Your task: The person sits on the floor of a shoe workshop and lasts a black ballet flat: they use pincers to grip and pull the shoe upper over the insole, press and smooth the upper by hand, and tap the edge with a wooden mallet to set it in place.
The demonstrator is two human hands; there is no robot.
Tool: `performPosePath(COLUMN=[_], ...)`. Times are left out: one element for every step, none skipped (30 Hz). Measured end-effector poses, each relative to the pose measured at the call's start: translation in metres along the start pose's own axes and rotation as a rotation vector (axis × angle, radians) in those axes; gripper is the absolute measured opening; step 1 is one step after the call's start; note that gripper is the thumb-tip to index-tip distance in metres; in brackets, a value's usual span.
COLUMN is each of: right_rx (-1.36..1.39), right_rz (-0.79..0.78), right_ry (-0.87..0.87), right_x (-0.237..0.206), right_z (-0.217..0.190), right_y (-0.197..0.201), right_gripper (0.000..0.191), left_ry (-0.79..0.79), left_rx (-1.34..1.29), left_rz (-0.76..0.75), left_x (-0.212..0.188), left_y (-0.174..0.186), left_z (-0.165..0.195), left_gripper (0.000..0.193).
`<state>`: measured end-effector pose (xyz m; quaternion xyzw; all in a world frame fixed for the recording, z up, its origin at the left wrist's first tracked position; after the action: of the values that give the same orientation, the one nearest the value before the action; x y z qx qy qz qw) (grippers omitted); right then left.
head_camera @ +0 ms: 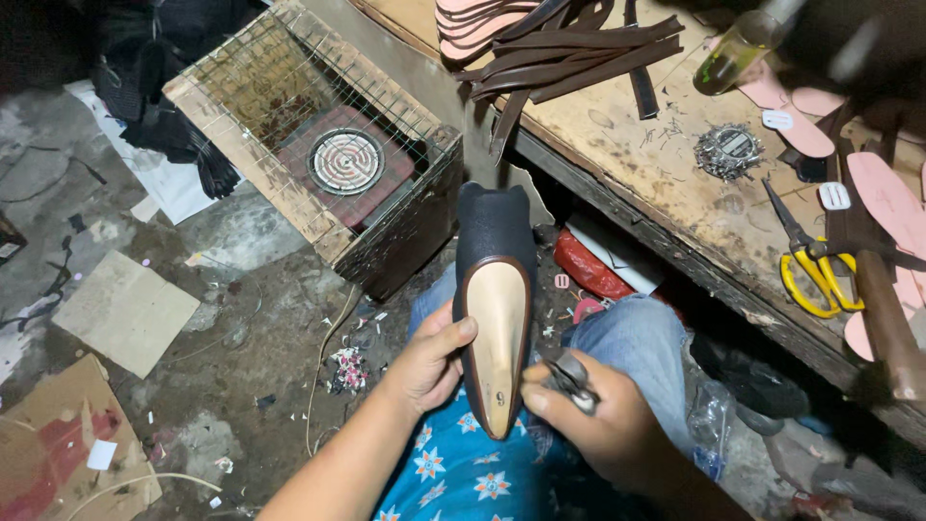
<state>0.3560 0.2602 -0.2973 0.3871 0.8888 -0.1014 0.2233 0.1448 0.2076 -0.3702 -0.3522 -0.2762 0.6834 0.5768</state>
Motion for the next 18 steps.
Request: performPosePath(right_rx=[0.031, 0.063, 0.088, 0.079, 0.073, 0.064, 0.042, 0.019, -0.003, -0.019, -0.033, -0.049, -0.053, -0.055, -0.056, -0.052, -0.045, -0.042], right_rz=[0.014, 0.018, 0.025, 0.052, 0.075, 0.099, 0.114, 0.127, 0.138, 0.142, 0.145, 0.149, 0.152, 0.152, 0.151, 0.148, 0.144, 0.148], right_ry=[0.052, 0.108, 0.151, 0.192, 0.231, 0.268, 0.272, 0.274, 0.271, 0.263, 0.254, 0.249, 0.247, 0.242, 0.242, 0.252, 0.261, 0.272], right_x=[-0.012, -0.023, -0.032, -0.036, -0.041, -0.042, -0.042, -0.040, -0.038, -0.036, -0.035, -0.035, -0.035, -0.036, -0.037, -0.038, -0.037, -0.036], right_z=[-0.006, -0.011, -0.013, -0.014, -0.015, -0.015, -0.014, -0.012, -0.011, -0.010, -0.009, -0.009, -0.008, -0.007, -0.006, -0.004, -0.003, -0.002], right_y=[0.002, 0.007, 0.008, 0.011, 0.014, 0.016, 0.017, 0.018, 0.019, 0.020, 0.021, 0.022, 0.024, 0.025, 0.027, 0.028, 0.029, 0.030], right_gripper=[0.030, 0.031, 0.031, 0.032, 0.033, 0.033, 0.034, 0.035, 0.035, 0.036, 0.037, 0.037, 0.038, 0.039, 0.040, 0.040, 0.041, 0.042], left_ry=[0.000, 0.000, -0.008, -0.016, -0.024, -0.024, -0.022, -0.020, -0.031, -0.041, -0.052, -0.058, -0.065, -0.071, -0.071, -0.073, -0.074, -0.054], left_rx=[-0.021, -0.039, -0.042, -0.045, -0.046, -0.060, -0.077, -0.094, -0.080, -0.067, -0.053, -0.062, -0.070, -0.075, -0.104, -0.130, -0.157, -0.172], left_rz=[-0.017, -0.034, -0.032, -0.030, -0.033, -0.039, -0.047, -0.057, -0.048, -0.038, -0.027, -0.018, -0.011, 0.002, 0.009, 0.019, 0.025, 0.051], left_x=[0.001, 0.003, 0.004, 0.004, 0.005, 0.005, 0.006, 0.007, 0.009, 0.011, 0.012, 0.015, 0.017, 0.017, 0.017, 0.018, 0.019, 0.019], left_y=[0.003, 0.007, 0.010, 0.013, 0.016, 0.018, 0.019, 0.020, 0.022, 0.023, 0.024, 0.026, 0.027, 0.030, 0.032, 0.035, 0.036, 0.038], left_z=[0.001, 0.003, 0.004, 0.005, 0.006, 0.007, 0.007, 0.007, 0.007, 0.006, 0.005, 0.003, 0.001, 0.000, -0.002, -0.003, -0.004, -0.006], left_gripper=[0.067, 0.069, 0.070, 0.071, 0.072, 0.072, 0.072, 0.073, 0.073, 0.074, 0.074, 0.073, 0.073, 0.072, 0.068, 0.064, 0.060, 0.059])
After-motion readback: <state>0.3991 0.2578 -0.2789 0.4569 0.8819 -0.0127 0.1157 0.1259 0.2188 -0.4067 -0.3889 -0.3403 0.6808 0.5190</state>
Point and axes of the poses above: each hand's wrist, its own x-axis towards the middle knuckle, its own y-axis out of the back of the hand, z = x × y, the point moved 2 cm from there along x, towards the middle knuckle, and after that the axes turned 8 degrees about -y, right-handed, at the moved point
